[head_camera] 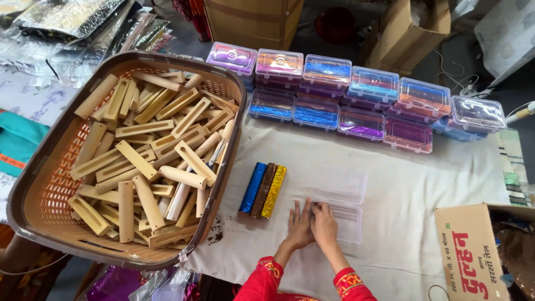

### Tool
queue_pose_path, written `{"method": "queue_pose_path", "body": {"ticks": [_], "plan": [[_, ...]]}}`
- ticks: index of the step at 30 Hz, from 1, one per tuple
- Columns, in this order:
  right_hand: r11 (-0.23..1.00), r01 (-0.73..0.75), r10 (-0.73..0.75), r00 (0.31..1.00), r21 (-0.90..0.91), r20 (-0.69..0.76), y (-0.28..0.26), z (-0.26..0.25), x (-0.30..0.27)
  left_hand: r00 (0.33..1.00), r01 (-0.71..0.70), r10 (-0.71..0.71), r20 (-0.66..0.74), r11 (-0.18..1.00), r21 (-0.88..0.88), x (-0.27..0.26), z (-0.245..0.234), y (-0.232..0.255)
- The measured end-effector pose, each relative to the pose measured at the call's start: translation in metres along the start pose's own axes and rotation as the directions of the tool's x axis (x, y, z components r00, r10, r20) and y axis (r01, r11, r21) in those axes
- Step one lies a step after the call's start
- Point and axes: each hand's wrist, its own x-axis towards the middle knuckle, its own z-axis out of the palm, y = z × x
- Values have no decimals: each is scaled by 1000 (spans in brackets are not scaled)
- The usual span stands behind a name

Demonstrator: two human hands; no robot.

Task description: Assembling and packaging wooden components into plastic containers.

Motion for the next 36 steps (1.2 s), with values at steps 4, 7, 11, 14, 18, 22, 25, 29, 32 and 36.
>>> {"method": "queue_pose_path", "body": {"ticks": [4,7,11,14,18,22,25,29,32,36], "plan": [[992,108,-109,994,59,9,27,-21,-5,1000,10,-10,-8,999,-49,-3,-11,11],[999,40,-40,999,-13,31,71,-32,-10,1000,28,-27,11,996,-82,-9,-19,23],[984,-97,119,982,-152,143,99,-34,-4,999,48,-47,22,996,-72,-8,-29,31],[994,-64,85,958,-85,275,116,-9,4,998,51,-50,27,996,-67,-9,-29,32],[997,-31,4,922,64,388,76,15,11,999,42,-41,13,997,-62,-8,-18,19],[984,-29,-16,969,176,245,39,14,-5,1000,8,-9,-11,998,-68,-4,-8,8],[983,7,-24,996,185,88,57,-1,-18,1000,5,-6,-14,998,-63,-7,-13,14],[999,-6,4,998,-32,-65,91,-22,-18,998,59,-57,31,996,-66,-12,-28,32],[990,-28,11,992,-136,-126,83,-14,-9,997,66,-63,43,995,-72,-8,-31,34],[995,64,-73,989,-70,-130,48,19,-6,997,61,-59,50,997,-49,-1,-13,16]]}}
